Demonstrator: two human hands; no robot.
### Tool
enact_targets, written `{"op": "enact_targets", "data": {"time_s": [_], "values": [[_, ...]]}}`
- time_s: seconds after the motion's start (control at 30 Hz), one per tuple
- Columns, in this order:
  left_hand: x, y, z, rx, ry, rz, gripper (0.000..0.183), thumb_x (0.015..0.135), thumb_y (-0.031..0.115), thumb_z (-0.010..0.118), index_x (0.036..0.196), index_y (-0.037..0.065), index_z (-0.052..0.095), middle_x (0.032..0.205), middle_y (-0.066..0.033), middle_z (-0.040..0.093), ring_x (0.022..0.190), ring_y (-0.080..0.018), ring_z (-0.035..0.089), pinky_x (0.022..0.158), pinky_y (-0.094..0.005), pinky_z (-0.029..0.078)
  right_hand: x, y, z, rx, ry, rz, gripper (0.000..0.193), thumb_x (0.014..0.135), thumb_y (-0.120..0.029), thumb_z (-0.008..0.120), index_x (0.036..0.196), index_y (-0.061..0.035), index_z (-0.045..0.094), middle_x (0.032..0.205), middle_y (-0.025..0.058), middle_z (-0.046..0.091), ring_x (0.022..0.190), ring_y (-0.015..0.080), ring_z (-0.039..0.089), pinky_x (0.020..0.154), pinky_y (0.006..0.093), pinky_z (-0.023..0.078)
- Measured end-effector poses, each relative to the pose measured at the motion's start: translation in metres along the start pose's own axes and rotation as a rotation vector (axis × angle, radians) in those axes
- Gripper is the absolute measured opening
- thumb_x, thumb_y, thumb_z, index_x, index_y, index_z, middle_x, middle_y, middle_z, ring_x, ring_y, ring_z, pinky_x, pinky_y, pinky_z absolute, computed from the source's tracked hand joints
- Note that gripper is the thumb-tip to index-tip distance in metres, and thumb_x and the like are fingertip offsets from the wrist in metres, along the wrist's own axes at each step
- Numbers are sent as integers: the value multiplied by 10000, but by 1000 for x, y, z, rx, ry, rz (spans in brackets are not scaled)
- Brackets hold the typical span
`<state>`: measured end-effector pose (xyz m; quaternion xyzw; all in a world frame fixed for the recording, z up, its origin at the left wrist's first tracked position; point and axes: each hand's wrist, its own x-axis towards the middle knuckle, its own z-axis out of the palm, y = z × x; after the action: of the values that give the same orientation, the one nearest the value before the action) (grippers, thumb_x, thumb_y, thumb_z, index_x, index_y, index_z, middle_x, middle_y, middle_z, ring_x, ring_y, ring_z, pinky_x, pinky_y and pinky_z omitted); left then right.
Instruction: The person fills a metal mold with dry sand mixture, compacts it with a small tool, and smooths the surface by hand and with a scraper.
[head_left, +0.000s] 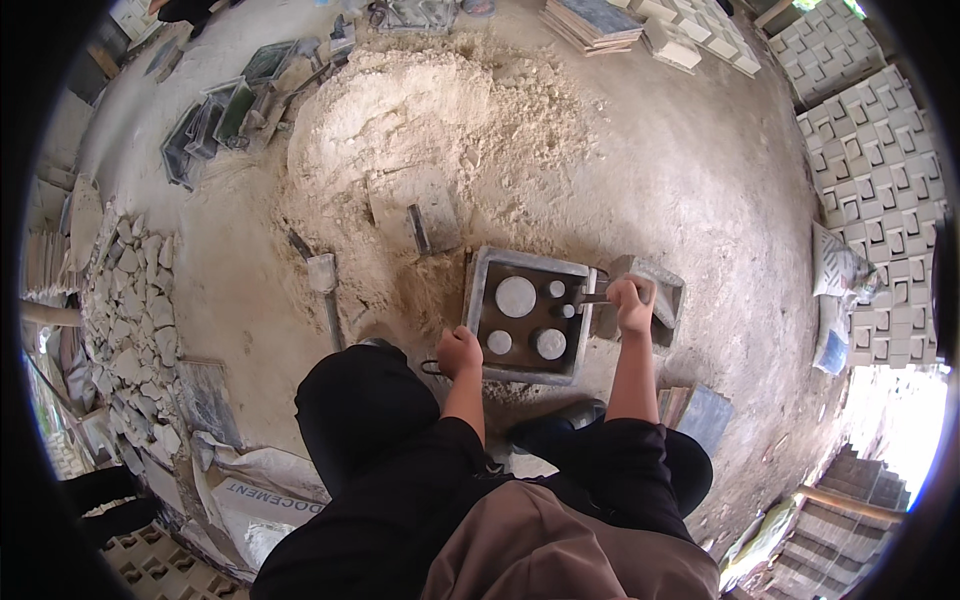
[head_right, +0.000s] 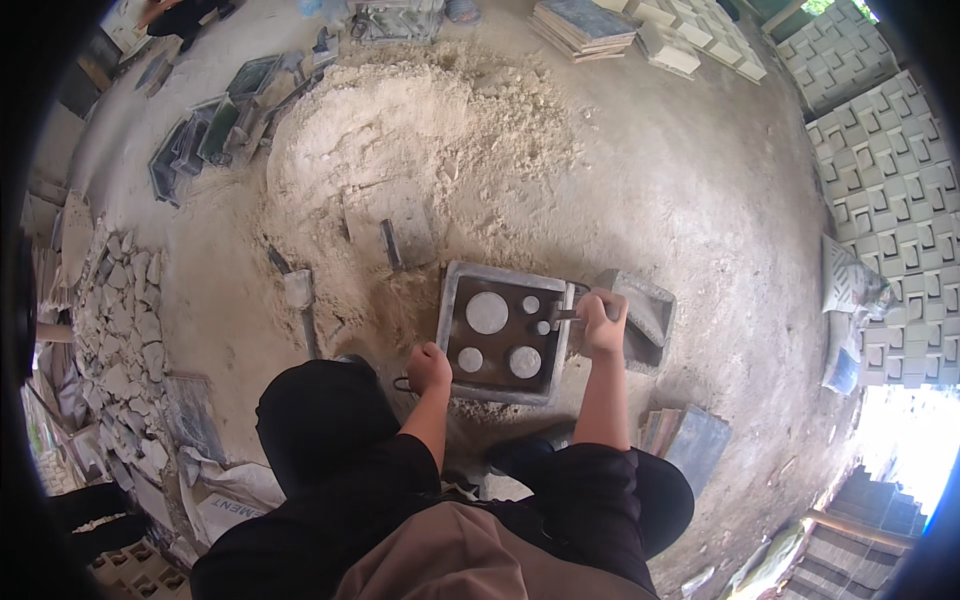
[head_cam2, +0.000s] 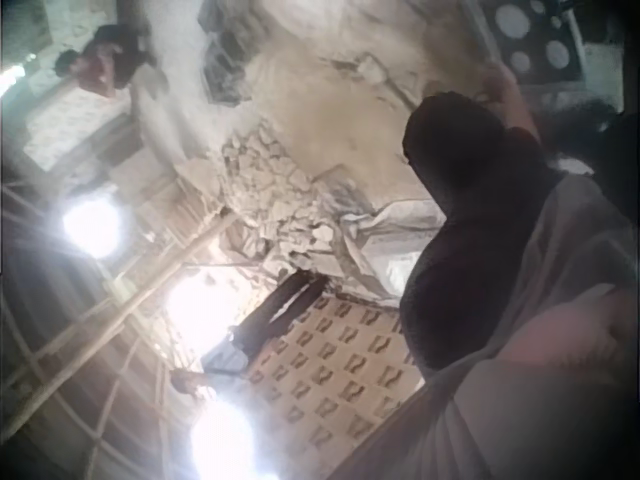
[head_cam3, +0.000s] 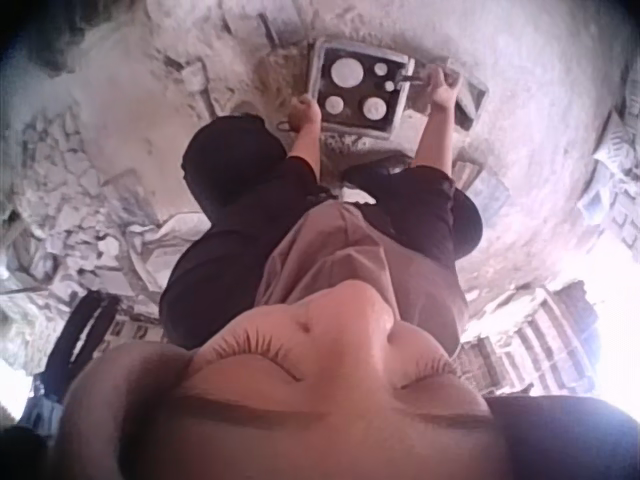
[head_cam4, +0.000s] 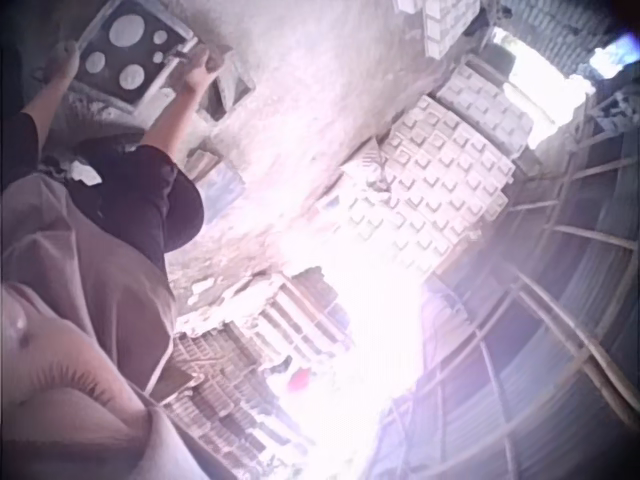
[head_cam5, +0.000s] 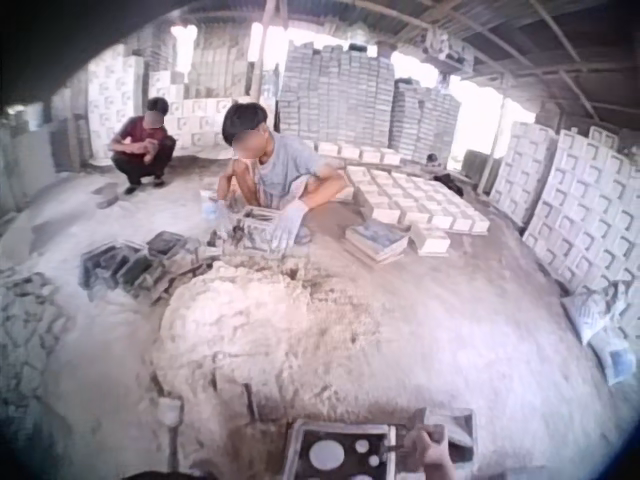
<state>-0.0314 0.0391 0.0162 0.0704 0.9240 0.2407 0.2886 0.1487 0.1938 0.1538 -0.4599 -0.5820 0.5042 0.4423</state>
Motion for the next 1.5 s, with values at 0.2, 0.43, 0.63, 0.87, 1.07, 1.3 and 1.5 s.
{"op": "enact_targets", "data": {"time_s": [0.2, 0.43, 0.63, 0.87, 1.07, 1.3, 1.5], "values": [[3, 2, -5, -13, -5, -11, 364, 756, 293, 344, 827, 12, 564, 852, -216, 594, 788, -404, 562, 704, -507, 421, -36, -12, 10, -155, -35, -28, 244, 685, -35, 427, 447, 7, 397, 443, 31, 427, 406, 85, 367, 396, 239, 280], [-1, 7, -12, -4, -69, -53, 406, 782, 305, 313, 932, 6, 544, 930, -219, 577, 853, -405, 544, 752, -508, 402, -55, -6, 0, 67, -21, -44, 199, 659, -61, 439, 483, 22, 478, 458, 35, 454, 427, 78, 373, 411, 236, 275], [-5, 9, -13, -44, -89, -23, 412, 782, 303, 311, 923, -9, 539, 939, -227, 570, 862, -407, 538, 749, -507, 401, -50, 10, -19, 374, 89, -16, 212, 650, -68, 431, 452, 7, 423, 453, 47, 439, 405, 99, 358, 407, 252, 275], [-1, -1, -6, -29, -3, -7, 375, 755, 296, 342, 863, 0, 545, 893, -229, 579, 826, -413, 544, 722, -511, 408, -49, 14, 14, 199, 161, -53, 239, 682, -20, 407, 459, -45, 325, 428, 20, 313, 376, 99, 267, 385, 258, 254], [-3, 8, -9, -7, -9, -35, 374, 755, 289, 343, 866, -2, 549, 884, -227, 584, 817, -416, 546, 722, -511, 409, -49, 2, 18, -8, 47, -145, 252, 704, -1, 390, 457, -29, 347, 436, 30, 363, 397, 91, 326, 403, 243, 299], [2, 9, -9, -36, -18, -15, 369, 758, 290, 342, 847, -1, 551, 882, -226, 584, 810, -421, 546, 711, -513, 411, -58, 7, 15, 84, 188, -146, 87, 754, 20, 425, 676, -9, 453, 493, 39, 420, 436, 95, 372, 404, 246, 311], [-2, 1, -3, 26, -30, -26, 402, 762, 302, 331, 891, 4, 568, 906, -229, 585, 839, -418, 548, 729, -510, 416, -67, 22, -6, 45, 99, -21, 164, 773, -32, 440, 611, -5, 431, 443, 34, 349, 373, 102, 323, 380, 259, 293]]}}
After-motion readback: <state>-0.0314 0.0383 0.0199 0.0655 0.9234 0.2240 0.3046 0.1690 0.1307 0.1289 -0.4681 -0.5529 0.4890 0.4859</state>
